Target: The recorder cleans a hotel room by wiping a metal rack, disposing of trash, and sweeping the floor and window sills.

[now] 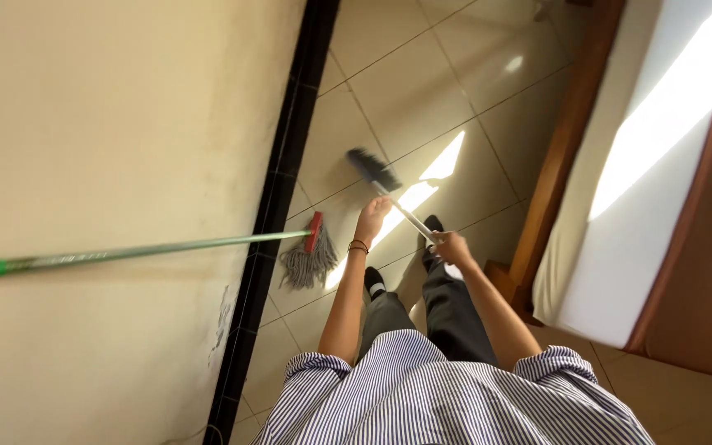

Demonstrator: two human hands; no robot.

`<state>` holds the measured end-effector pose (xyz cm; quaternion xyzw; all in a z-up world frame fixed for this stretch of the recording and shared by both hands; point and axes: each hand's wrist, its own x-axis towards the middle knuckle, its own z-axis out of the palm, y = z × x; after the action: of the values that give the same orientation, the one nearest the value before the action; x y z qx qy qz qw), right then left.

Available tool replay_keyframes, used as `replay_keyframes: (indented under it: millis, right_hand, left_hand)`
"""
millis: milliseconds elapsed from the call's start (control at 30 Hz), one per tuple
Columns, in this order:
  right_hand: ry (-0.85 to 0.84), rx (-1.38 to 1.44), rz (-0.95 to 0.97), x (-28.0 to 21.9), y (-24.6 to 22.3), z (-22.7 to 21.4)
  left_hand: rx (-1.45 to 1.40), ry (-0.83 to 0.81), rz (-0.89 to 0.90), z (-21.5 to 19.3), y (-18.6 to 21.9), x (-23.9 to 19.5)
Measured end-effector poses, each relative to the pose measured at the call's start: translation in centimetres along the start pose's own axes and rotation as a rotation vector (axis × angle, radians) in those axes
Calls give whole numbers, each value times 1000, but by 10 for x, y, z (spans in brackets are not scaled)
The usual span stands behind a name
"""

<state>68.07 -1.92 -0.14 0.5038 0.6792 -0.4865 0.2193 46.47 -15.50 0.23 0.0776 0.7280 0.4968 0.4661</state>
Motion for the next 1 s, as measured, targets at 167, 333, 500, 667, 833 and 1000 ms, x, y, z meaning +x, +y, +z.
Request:
replay_keyframes:
  millis: [167,333,500,667,833,1000]
  right_hand:
    - [39,-21,-189,3,-22,5]
    - [169,-211,-291,46,-98,56]
    - [46,31,-136,82,-123,150]
    - [-135,-80,-161,37,-111,160]
    - [-193,-137,-197,39,-185,84]
    - [15,-216,-253,140,-305,51]
  left_hand:
    - [14,169,38,-97,-46,-60]
    - [-121,363,26,-193,-105,-110]
    - [-100,640,-59,-271,-121,-135]
    - [-172,880,-63,-331,-93,-122]
    - [-335,1037,-66,-374,-63,-94]
    - [-425,1197,-55,-392,-97,-42]
